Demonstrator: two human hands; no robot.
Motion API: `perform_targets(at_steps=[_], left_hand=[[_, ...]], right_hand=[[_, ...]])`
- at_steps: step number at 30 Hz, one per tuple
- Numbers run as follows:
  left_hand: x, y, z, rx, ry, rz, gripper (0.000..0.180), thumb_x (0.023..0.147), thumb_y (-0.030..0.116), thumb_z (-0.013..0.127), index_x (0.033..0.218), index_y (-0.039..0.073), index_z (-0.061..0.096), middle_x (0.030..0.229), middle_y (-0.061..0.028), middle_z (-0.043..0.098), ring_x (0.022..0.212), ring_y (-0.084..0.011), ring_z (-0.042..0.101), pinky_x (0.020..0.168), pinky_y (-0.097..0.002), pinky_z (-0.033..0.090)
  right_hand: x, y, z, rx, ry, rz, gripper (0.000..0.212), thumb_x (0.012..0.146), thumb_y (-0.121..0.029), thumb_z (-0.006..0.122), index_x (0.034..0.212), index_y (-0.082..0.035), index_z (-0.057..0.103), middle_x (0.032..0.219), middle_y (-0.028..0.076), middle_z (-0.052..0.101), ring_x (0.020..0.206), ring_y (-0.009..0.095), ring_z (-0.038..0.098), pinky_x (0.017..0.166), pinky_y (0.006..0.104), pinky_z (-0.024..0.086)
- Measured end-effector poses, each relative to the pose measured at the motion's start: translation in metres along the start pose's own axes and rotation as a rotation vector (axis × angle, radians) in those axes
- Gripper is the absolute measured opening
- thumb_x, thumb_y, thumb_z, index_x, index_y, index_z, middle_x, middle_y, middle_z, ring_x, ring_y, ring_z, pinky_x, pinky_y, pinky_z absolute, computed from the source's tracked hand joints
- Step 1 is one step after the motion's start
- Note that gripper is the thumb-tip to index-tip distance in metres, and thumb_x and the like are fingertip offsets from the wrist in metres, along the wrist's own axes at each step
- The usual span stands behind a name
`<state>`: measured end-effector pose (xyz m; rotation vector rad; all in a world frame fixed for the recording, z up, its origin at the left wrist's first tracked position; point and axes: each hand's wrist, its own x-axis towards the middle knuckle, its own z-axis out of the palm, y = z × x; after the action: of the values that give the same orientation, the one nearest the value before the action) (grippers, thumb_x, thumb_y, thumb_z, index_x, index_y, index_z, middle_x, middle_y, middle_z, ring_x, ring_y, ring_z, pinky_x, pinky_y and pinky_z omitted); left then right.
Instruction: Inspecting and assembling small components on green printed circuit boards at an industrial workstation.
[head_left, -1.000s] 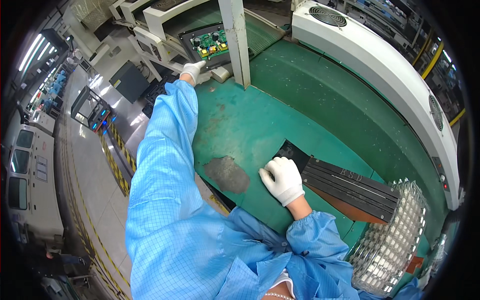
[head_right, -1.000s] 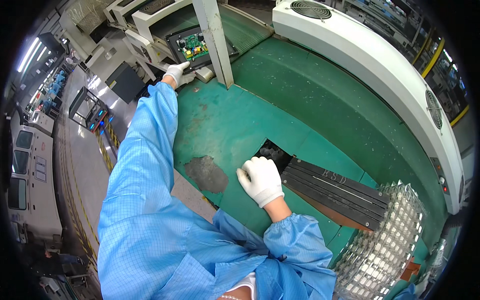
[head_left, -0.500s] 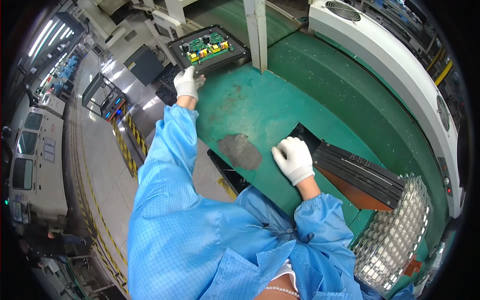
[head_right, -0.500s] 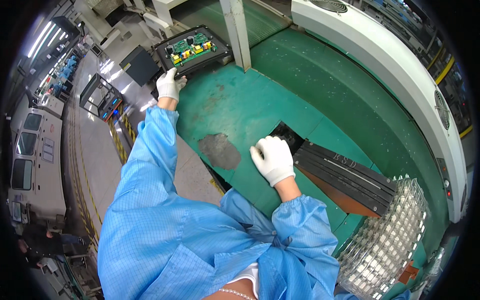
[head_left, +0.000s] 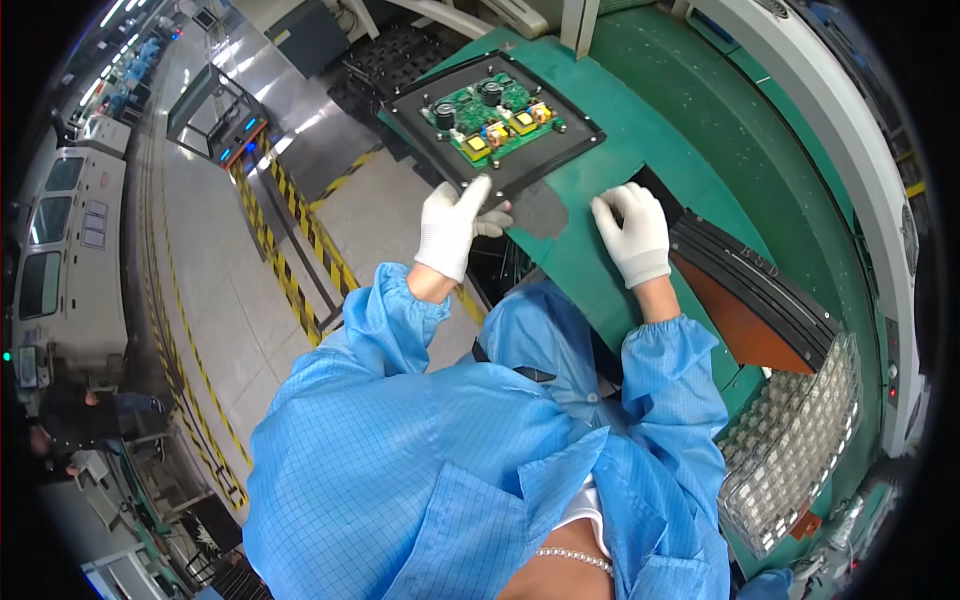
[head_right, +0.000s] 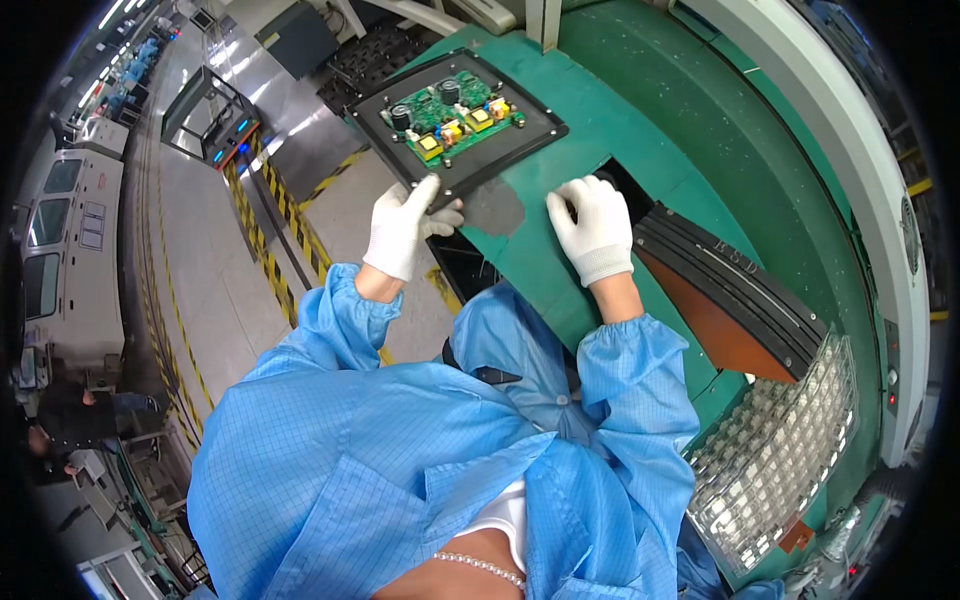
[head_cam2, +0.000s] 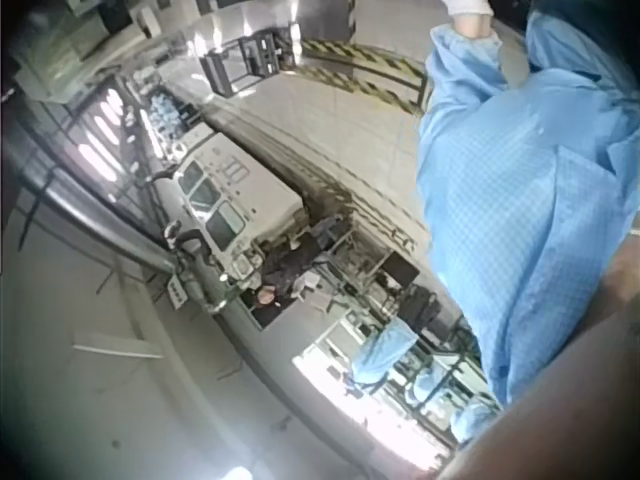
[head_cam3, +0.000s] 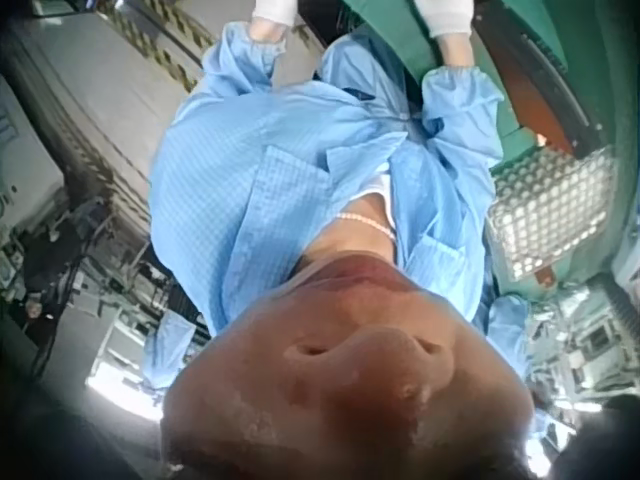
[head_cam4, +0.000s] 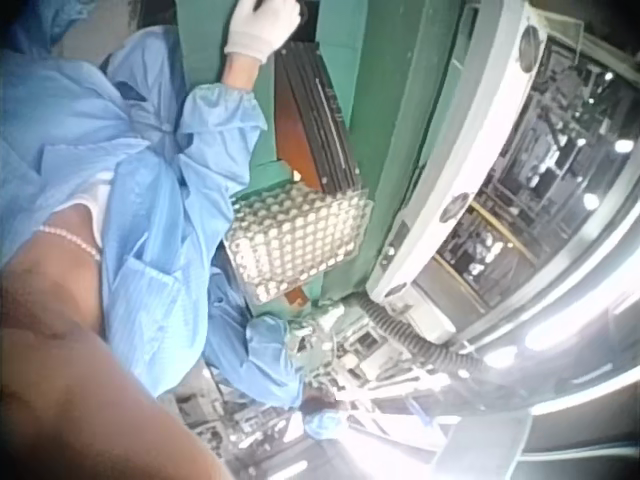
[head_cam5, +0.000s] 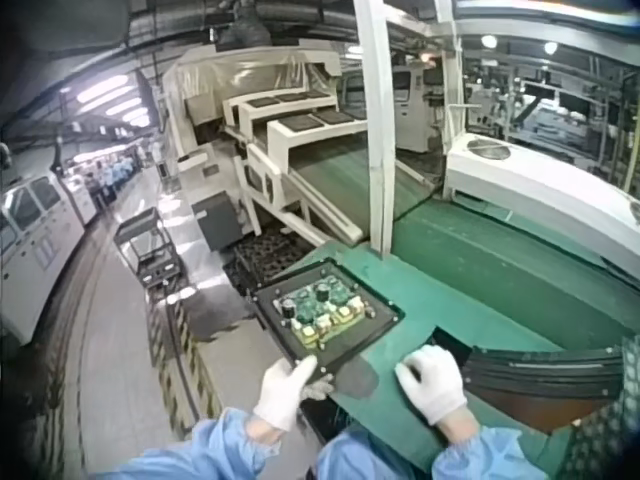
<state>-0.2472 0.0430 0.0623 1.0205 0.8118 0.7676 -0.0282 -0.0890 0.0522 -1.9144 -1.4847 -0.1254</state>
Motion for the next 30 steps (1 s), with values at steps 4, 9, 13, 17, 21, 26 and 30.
perform_targets(at_steps=[4,9,13,17,21,26,30], left_hand=[[-0.013,0.019,-0.035,0.605,-0.131,-0.110,0.041,0.095,0.038,0.067,0.099,-0.003,0.064,0.070,-0.0125,0.069,0.060,-0.0185,0.068,0.051,-0.0291,0.052],[0.010,0.033,-0.073,1.209,-0.102,0.769,0.035,0.086,0.017,0.067,0.120,0.005,0.062,0.102,-0.0128,0.064,0.092,-0.0268,0.065,0.086,-0.0364,0.052],[0.026,0.029,-0.064,1.385,-0.256,0.863,0.049,0.076,0.009,0.059,0.126,0.010,0.060,0.114,-0.0146,0.058,0.113,-0.0343,0.054,0.099,-0.0423,0.046],[0.030,0.027,-0.065,1.398,-0.264,0.769,0.048,0.077,0.011,0.061,0.125,0.010,0.059,0.114,-0.0145,0.058,0.112,-0.0343,0.054,0.100,-0.0419,0.045],[0.035,0.027,-0.066,1.271,-0.261,0.849,0.048,0.076,0.011,0.061,0.124,0.009,0.059,0.109,-0.0134,0.058,0.107,-0.0331,0.055,0.097,-0.0414,0.046],[0.038,0.031,-0.065,1.323,-0.296,0.914,0.046,0.076,0.009,0.060,0.122,0.009,0.059,0.105,-0.0135,0.057,0.101,-0.0334,0.055,0.094,-0.0415,0.046],[0.044,0.036,-0.071,1.381,-0.367,0.881,0.042,0.075,0.006,0.058,0.116,0.009,0.060,0.106,-0.0140,0.056,0.102,-0.0337,0.055,0.094,-0.0406,0.047]], right_hand=[[0.006,-0.028,-0.003,0.027,0.077,-0.099,0.012,0.084,-0.018,0.070,0.085,-0.006,0.066,0.083,0.009,0.062,0.080,0.029,0.060,0.073,0.0399,0.046],[0.013,-0.053,0.027,-0.020,-0.049,-0.160,0.040,0.080,-0.042,0.074,0.107,-0.013,0.068,0.104,0.008,0.063,0.102,0.030,0.058,0.091,0.0419,0.043],[0.015,-0.070,0.049,-0.164,-0.142,-0.163,0.058,0.072,-0.054,0.076,0.114,-0.015,0.066,0.111,0.008,0.060,0.110,0.029,0.054,0.096,0.0425,0.038],[0.015,-0.067,0.051,-0.125,-0.160,-0.146,0.059,0.071,-0.054,0.076,0.116,-0.017,0.066,0.110,0.008,0.060,0.109,0.028,0.054,0.096,0.0412,0.036],[0.021,-0.065,0.049,-0.125,-0.195,-0.174,0.059,0.071,-0.054,0.076,0.117,-0.018,0.066,0.110,0.007,0.059,0.107,0.028,0.054,0.094,0.0412,0.036],[0.031,-0.064,0.040,-0.102,-0.307,-0.223,0.050,0.073,-0.053,0.075,0.111,-0.021,0.066,0.109,0.007,0.059,0.104,0.028,0.054,0.093,0.0412,0.037],[0.043,-0.055,0.042,-0.024,-0.395,-0.298,0.040,0.078,-0.052,0.072,0.103,-0.021,0.068,0.108,0.006,0.060,0.105,0.029,0.054,0.093,0.0397,0.038]])
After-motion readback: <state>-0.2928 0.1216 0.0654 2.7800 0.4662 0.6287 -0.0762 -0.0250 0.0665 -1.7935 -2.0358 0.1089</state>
